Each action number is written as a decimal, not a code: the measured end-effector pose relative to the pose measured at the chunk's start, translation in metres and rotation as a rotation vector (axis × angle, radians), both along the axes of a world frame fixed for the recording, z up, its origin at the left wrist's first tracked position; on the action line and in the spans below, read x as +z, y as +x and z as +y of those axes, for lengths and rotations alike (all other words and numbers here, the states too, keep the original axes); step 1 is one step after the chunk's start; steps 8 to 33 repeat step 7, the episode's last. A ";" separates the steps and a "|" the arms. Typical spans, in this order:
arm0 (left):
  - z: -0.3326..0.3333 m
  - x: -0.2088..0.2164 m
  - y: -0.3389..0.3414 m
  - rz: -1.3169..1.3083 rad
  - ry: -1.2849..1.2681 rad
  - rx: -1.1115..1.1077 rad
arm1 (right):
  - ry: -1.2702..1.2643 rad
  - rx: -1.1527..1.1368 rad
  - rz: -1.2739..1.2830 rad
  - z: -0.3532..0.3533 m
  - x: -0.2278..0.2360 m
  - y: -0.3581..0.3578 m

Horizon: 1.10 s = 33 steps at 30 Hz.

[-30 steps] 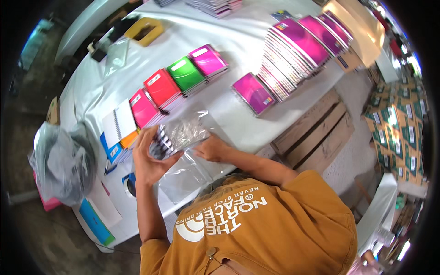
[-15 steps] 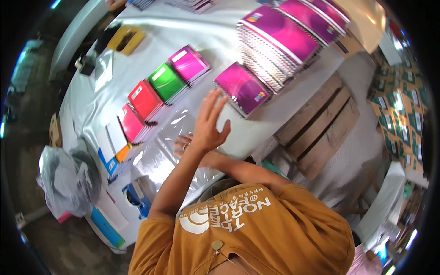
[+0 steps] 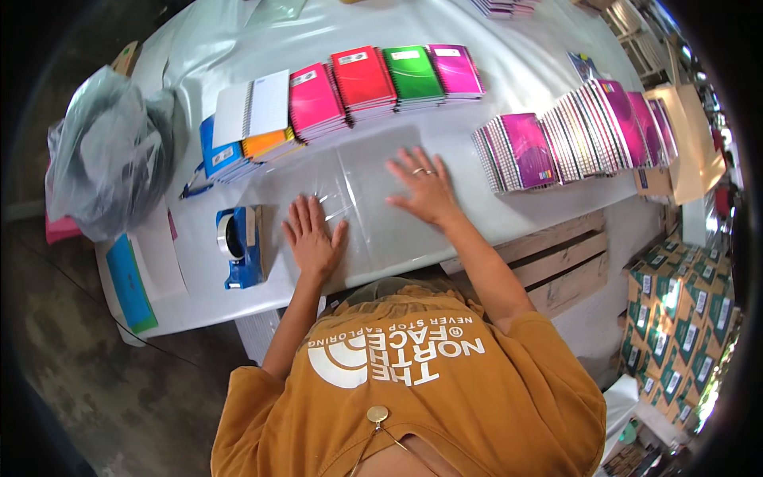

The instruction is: The person organizes colored notebooks into stacks by color and places them into plastic bags, sealing them with tape.

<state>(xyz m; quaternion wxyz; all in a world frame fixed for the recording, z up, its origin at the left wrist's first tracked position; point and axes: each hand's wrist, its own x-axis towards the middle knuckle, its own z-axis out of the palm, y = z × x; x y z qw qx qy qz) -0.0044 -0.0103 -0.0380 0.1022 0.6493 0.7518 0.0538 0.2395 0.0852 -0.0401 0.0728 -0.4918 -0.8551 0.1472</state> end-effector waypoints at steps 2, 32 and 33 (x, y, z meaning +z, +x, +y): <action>0.001 -0.001 0.000 0.007 0.018 -0.003 | 0.005 -0.051 -0.028 -0.001 0.000 0.002; 0.004 -0.010 -0.010 -0.121 0.073 0.054 | -0.027 -0.079 -0.048 -0.002 -0.007 -0.004; 0.004 -0.010 -0.010 -0.121 0.073 0.054 | -0.027 -0.079 -0.048 -0.002 -0.007 -0.004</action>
